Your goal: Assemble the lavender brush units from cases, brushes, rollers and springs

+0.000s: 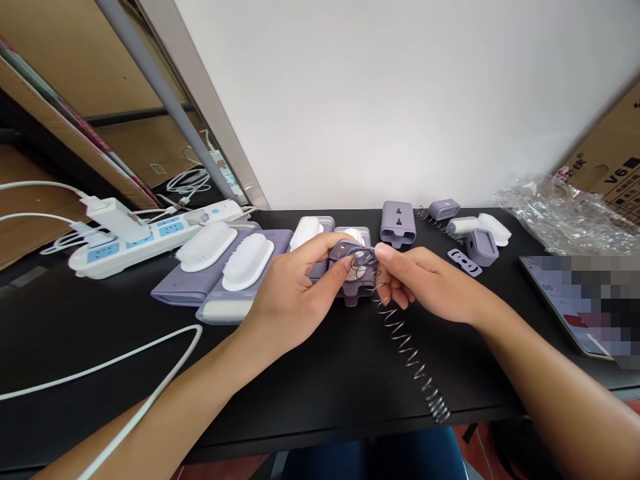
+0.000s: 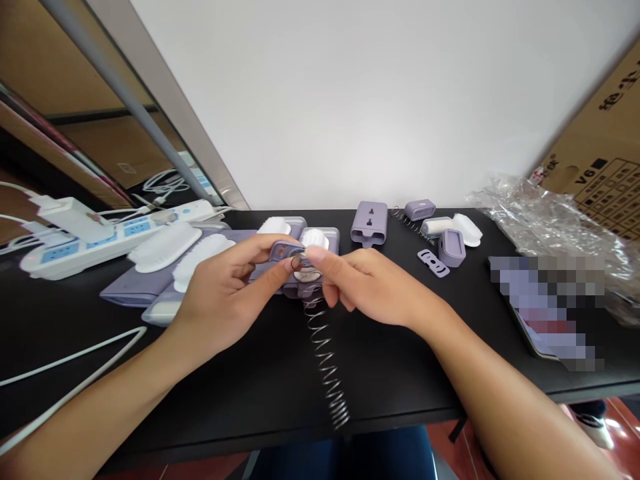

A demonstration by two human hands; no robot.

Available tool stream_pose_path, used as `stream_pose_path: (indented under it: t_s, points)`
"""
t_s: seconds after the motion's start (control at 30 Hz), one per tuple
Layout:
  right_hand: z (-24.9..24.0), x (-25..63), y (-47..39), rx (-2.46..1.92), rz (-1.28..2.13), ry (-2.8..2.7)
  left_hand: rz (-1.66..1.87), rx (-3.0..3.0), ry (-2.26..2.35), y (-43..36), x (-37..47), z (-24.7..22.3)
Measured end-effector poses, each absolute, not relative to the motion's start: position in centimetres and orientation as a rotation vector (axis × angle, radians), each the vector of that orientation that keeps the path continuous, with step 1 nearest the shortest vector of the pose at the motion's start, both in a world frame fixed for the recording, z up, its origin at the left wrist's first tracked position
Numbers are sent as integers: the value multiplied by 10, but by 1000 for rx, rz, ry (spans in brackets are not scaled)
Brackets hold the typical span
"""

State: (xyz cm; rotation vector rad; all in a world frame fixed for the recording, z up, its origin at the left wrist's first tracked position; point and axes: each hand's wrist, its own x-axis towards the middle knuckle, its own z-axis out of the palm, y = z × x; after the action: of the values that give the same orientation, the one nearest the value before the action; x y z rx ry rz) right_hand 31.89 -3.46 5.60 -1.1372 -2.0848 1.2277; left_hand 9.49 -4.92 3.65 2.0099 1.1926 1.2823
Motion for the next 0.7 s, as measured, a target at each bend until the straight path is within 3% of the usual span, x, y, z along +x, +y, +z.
stream_pose_path:
  t_s: [0.2,0.7]
  points:
    - [53,318,-28,-1152,841,-1907,1246,1893,1092,-49,98,42]
    - [55,323,-26,-924,1090,-2013,1086,2028,1074,-52,93,34]
